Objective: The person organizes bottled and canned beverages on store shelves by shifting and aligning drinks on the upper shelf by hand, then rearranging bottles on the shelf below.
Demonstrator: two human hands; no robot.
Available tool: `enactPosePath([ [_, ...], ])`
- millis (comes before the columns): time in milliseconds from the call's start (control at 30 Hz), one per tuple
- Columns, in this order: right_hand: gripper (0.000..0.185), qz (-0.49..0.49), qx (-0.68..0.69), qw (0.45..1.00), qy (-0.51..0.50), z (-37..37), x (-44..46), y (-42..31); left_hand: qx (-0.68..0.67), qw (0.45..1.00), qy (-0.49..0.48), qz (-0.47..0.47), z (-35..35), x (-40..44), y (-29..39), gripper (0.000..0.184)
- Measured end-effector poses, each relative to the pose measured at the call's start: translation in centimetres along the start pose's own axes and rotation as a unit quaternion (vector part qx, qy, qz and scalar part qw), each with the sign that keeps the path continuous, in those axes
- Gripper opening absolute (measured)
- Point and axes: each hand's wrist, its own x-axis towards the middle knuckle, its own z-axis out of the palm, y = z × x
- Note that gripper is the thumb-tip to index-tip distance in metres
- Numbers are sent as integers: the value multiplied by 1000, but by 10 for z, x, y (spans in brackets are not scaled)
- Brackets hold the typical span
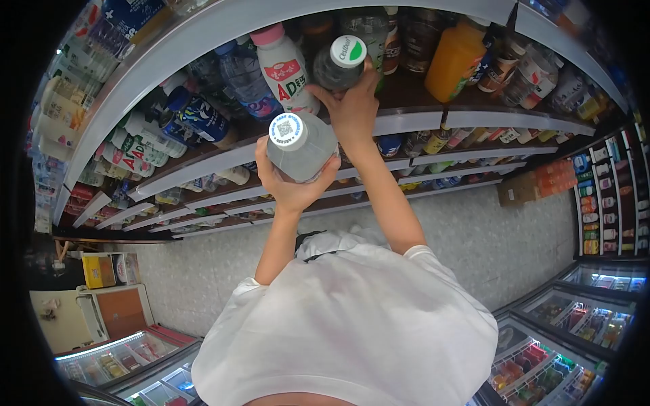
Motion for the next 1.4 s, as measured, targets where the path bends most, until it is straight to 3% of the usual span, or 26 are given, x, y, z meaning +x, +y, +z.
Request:
enactPosePath([
  [33, 101, 0, 1, 1000, -1, 0, 2, 3, -7, 1000, 12, -9, 0, 2, 2, 77],
  [100, 103, -130, -118, 984, 36, 1, 7, 6, -13, 1000, 22, -18, 0, 2, 1, 72],
  [200, 104, -169, -142, 975, 7, -4, 18, -1, -22, 998, 28, -43, 1, 1, -2, 72],
  [267, 105, -114, -152, 981, -41, -6, 21, -9, -22, 998, 31, -49, 2, 4, -2, 73],
  [467, 97, -121, -122, 984, 38, 5, 19, 0, -32, 997, 23, -60, 5, -2, -7, 73],
  [633, 56, -202, -91, 972, 78, 13, 10, 13, -21, 998, 18, -53, 6, -2, -5, 71],
  [733, 43, -158, -47, 982, 94, -1, 5, 11, -21, 998, 13, -56, 5, -2, -4, 71],
  [800, 44, -137, -48, 982, 118, -13, 10, 13, -17, 998, 11, -57, 3, -2, -2, 70],
  [867, 49, -195, -72, 958, 199, -21, 25, 22, -16, 998, 6, -59, 3, -2, -1, 71],
  [933, 56, -214, -103, 950, 201, -26, 38, 38, -24, 998, 6, -60, 4, -3, -1, 71],
  [1033, 60, -212, -37, 969, 122, -25, 45, 51, -39, 997, 8, -63, 7, -2, 1, 72],
  [1100, 63, -153, -98, 979, 94, -25, 43, 57, -47, 997, 10, -65, 9, 0, 2, 73],
  [1333, 63, -148, -146, 972, 112, -35, 40, 59, -76, 997, 25, -16, 33, 35, -2, 77],
  [1400, 61, -135, -112, 978, 116, -42, 32, 58, -89, 994, -4, -70, 44, 46, -3, 79],
])
